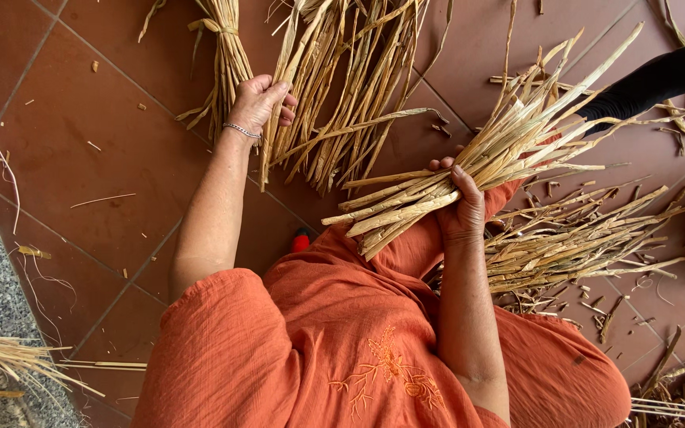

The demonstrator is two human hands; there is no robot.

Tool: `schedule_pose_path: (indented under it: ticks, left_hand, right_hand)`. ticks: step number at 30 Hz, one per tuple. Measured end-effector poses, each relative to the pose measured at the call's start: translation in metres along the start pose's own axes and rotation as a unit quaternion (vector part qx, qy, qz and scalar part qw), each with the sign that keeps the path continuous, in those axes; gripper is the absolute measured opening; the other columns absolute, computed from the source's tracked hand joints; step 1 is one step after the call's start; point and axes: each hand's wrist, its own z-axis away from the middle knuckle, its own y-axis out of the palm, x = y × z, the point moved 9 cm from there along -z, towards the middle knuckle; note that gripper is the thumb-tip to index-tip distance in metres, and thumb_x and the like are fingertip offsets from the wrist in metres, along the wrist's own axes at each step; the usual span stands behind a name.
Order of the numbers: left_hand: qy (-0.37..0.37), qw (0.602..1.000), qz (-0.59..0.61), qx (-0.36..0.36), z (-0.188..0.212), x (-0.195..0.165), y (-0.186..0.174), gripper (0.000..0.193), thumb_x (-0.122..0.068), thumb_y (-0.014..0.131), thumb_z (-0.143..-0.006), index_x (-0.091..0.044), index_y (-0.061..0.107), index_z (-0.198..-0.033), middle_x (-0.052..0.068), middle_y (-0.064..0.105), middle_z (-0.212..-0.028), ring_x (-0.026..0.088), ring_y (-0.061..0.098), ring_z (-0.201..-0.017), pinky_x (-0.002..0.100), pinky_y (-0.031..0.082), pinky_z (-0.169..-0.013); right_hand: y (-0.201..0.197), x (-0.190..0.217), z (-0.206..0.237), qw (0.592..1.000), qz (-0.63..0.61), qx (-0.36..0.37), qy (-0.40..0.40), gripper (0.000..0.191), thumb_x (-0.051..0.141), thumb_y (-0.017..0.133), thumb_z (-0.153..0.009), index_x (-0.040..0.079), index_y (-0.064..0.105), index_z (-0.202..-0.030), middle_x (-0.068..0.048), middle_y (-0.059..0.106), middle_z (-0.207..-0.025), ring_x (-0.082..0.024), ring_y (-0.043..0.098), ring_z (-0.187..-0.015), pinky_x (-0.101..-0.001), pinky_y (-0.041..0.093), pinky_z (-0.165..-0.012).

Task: The person sits on a tiled floor and processes bundles of dried plant stalks. They use a knife to trim and split the stalks, then separate and align them into smaller bundles. The person repeatedly picks up stalks, trims them, and organizes them into neat piles.

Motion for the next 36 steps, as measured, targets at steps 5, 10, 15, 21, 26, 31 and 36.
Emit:
schedule_pose_path:
  ticks: [5, 10, 15, 21, 26, 31, 36]
  left_hand:
    - [0.206, 0.873, -0.385, -0.216, -0.012, -0.010, -0.021, 0.017, -0.016, 0.065, -0.106, -0.005, 0.066, -0.093, 0.008, 0.066, -0.086, 0.017, 0.061, -0.071, 0.032, 0.057, -0.058]
    - [0.087, 0.936, -0.280, -0.196, -0.010, 0.017, -0.006, 0.012, -0.016, 0.061, -0.106, -0.013, 0.069, -0.098, -0.002, 0.060, -0.073, 0.010, 0.052, -0.056, 0.029, 0.042, -0.043]
    - [0.011, 0.950, -0.299, -0.092, -0.012, 0.041, 0.065, 0.019, -0.024, 0.078, -0.087, -0.013, 0.063, -0.092, -0.001, 0.057, -0.074, 0.009, 0.053, -0.056, 0.024, 0.049, -0.045]
    - [-0.087, 0.914, -0.384, -0.097, -0.021, 0.065, 0.108, 0.026, -0.028, 0.084, -0.084, -0.014, 0.062, -0.084, 0.001, 0.057, -0.076, 0.011, 0.052, -0.064, 0.027, 0.045, -0.052]
    - [-0.110, 0.961, -0.245, -0.070, -0.020, 0.063, 0.104, 0.023, -0.029, 0.084, -0.081, -0.016, 0.065, -0.084, 0.001, 0.066, -0.076, 0.006, 0.061, -0.063, 0.021, 0.055, -0.052]
    - [-0.073, 0.995, -0.066, -0.025, -0.007, 0.041, 0.067, 0.016, -0.027, 0.073, -0.092, -0.011, 0.069, -0.093, 0.001, 0.068, -0.074, 0.006, 0.055, -0.049, 0.021, 0.046, -0.038]
    - [-0.113, 0.973, -0.171, -0.106, -0.005, 0.043, 0.020, 0.015, -0.022, 0.071, -0.097, -0.009, 0.071, -0.103, 0.004, 0.067, -0.079, 0.008, 0.058, -0.052, 0.022, 0.048, -0.038]
  right_hand:
    - [0.003, 0.000, 0.002, 1.000, 0.000, 0.003, 0.001, 0.050, 0.000, 0.067, -0.095, 0.000, 0.049, -0.142, -0.015, 0.070, -0.107, -0.033, 0.068, -0.111, -0.0486, 0.058, -0.101]
    - [0.002, -0.001, 0.001, 1.000, -0.009, -0.001, -0.001, 0.049, -0.001, 0.067, -0.097, -0.001, 0.049, -0.142, -0.016, 0.070, -0.109, -0.033, 0.068, -0.111, -0.0478, 0.057, -0.104]
    - [0.004, -0.002, 0.001, 1.000, -0.008, 0.007, 0.002, 0.049, -0.002, 0.066, -0.096, 0.000, 0.048, -0.143, -0.015, 0.070, -0.109, -0.033, 0.068, -0.112, -0.0486, 0.057, -0.102]
    - [0.006, -0.002, 0.005, 1.000, -0.010, 0.012, 0.003, 0.050, -0.002, 0.065, -0.096, 0.001, 0.048, -0.143, -0.015, 0.069, -0.109, -0.033, 0.067, -0.113, -0.0495, 0.058, -0.100]
    - [0.004, -0.004, 0.005, 1.000, -0.007, 0.008, 0.004, 0.050, -0.001, 0.066, -0.097, 0.001, 0.048, -0.143, -0.015, 0.069, -0.110, -0.033, 0.067, -0.113, -0.0493, 0.058, -0.101]
    - [0.004, -0.006, 0.003, 1.000, -0.002, 0.015, 0.003, 0.050, -0.001, 0.067, -0.096, 0.001, 0.048, -0.142, -0.015, 0.070, -0.109, -0.034, 0.068, -0.112, -0.0499, 0.059, -0.100]
    - [0.004, -0.004, 0.001, 1.000, 0.016, 0.005, -0.003, 0.051, -0.001, 0.068, -0.095, 0.000, 0.049, -0.141, -0.015, 0.071, -0.108, -0.034, 0.069, -0.112, -0.0487, 0.060, -0.100]
